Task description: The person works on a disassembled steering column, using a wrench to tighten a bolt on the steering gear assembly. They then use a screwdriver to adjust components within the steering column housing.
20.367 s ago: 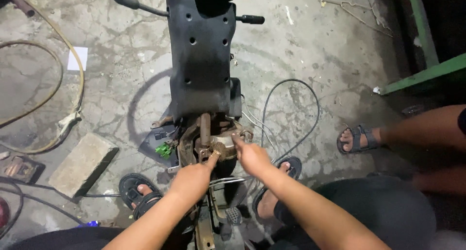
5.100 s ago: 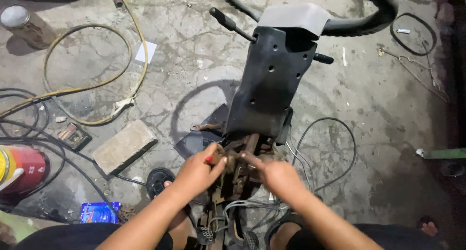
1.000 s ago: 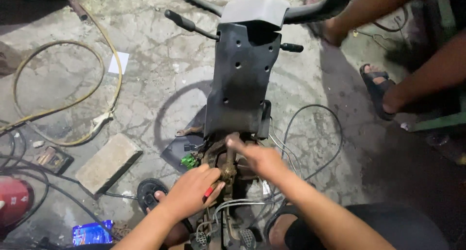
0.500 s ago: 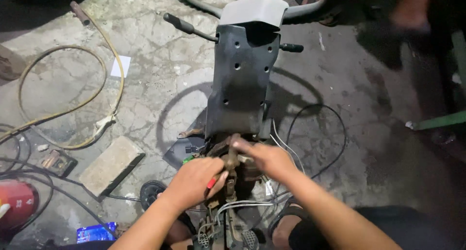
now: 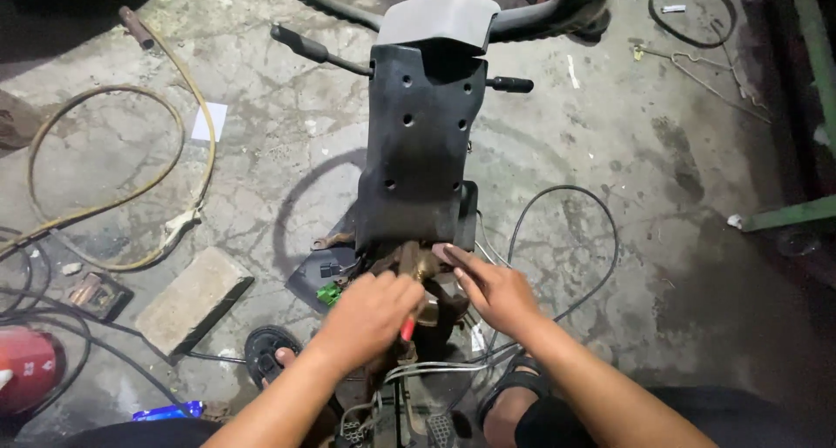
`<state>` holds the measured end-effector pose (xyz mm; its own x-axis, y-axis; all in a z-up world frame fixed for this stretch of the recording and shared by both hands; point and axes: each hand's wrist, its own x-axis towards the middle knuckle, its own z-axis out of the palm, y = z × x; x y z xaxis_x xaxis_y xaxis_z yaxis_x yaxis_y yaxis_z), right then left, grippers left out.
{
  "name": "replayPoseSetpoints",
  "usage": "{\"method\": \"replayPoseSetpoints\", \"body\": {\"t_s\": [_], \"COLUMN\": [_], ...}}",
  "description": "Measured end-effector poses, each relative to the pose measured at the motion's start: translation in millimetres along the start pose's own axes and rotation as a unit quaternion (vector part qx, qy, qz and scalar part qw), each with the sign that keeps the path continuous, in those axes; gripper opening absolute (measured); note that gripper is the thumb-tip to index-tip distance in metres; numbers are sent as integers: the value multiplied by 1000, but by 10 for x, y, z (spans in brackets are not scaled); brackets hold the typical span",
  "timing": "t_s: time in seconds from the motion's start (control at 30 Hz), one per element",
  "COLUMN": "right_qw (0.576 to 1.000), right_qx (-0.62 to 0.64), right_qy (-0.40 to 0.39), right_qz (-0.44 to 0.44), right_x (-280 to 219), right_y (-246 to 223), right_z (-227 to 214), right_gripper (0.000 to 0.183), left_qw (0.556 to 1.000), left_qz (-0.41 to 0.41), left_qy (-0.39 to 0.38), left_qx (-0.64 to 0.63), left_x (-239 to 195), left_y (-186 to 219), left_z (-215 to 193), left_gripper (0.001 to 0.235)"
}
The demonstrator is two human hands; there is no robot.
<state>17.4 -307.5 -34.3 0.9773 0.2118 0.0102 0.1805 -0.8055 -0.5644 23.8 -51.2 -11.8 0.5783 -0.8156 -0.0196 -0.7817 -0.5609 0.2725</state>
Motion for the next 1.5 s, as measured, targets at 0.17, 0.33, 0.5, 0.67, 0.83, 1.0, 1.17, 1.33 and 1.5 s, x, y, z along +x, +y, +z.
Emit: {"method": "replayPoseSetpoints", "body": {"t_s": [0.17,0.33,0.5,0.67,0.83,1.0,1.17,1.33,1.5], "right_qw": [922,828,795,881,898,909,913,905,905], "right_qx": [220,405,498,285,266,217,254,264,256], "right_qy": [-101,-131,-137,-101,-106,-136,-79,-75,-94], "right_qz": [301,366,318,363,333,329,310,325,328], "right_x": [13,-132,41,310,250,310,274,300,364], "right_y": [-294,-476,-519,-762,-742,-861,-562,-748,-778], "right_z": [54,417,622,487,553,344,673,552,470], "right_gripper": [24,32,29,50,43,59,51,51,57], "left_qw": [998,996,992,987,984,984,987,983,983], "left_qz": [-8,-15,-63,-124,-130,-128,-116,-131,-127], "left_qy": [42,59,16,35,35,13,37,5,7], "left_qx": [-46,-68,-111,-100,-115,-120,-105,-132,-133], "left_x": [-53,-221,-392,-497,-511,-499,-493,-459,-435], "left_y": [77,51,-58,-135,-184,-143,-164,-137,-151], "left_z": [35,-15,-2,-56,-66,-66,-45,-83,-85], "left_gripper": [6,9,20,25,24,25,21,26,22]}}
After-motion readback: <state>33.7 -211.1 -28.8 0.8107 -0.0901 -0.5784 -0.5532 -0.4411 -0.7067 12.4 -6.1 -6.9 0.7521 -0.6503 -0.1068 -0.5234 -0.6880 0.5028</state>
